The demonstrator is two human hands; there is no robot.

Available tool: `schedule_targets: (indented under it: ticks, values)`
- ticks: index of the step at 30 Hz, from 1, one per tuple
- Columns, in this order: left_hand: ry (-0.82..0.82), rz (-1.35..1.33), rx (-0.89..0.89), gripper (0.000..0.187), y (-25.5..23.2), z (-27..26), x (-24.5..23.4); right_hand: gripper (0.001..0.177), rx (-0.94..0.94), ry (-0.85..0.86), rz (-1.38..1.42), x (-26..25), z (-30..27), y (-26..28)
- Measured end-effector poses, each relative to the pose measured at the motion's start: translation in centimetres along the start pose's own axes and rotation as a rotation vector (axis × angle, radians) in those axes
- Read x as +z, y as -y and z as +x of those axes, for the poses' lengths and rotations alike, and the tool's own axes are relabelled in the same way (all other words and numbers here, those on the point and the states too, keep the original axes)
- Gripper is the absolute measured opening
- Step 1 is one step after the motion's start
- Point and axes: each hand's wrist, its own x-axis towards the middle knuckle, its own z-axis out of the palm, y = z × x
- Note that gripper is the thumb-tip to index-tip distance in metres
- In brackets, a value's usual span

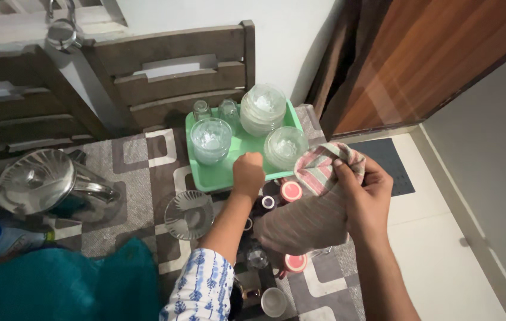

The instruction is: The person wipes glass cups and bowls by hand using a cloth, then places them into a green plastic tray.

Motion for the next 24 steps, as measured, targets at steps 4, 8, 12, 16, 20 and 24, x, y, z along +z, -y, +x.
schedule_targets:
  ticks: [4,8,12,16,20,24]
  values:
    - [0.016,-0.007,-0.138,0.003,-0.5,1.0,-1.7,0.017,-0.004,0.008,-0.014,-0.4,-0.2,-0.1]
    - [-0.065,-0.073,-0.189,0.006,-2.2,1.5,-5.1,0.017,0.013,-0.017,0.023,0.1,0.0,0.0]
    - [0.105,-0.212,-0.392,0.014,-4.0,2.5,-10.7,0.018,0.028,0.019,0.140,0.8,-0.4,0.9]
    - [0.189,-0.895,-0.545,0.015,-4.8,1.8,-15.5,0.021,0.029,0.054,0.206,1.3,-1.4,2.7]
    - [0.169,-1.167,-0.447,0.016,-6.9,0.7,-19.2,0.027,0.110,0.117,0.315,1.1,-2.6,4.8]
    - [0.092,-1.243,-0.411,0.020,-11.1,-0.8,-24.0,0.031,0.108,0.138,0.309,0.4,-3.7,6.9]
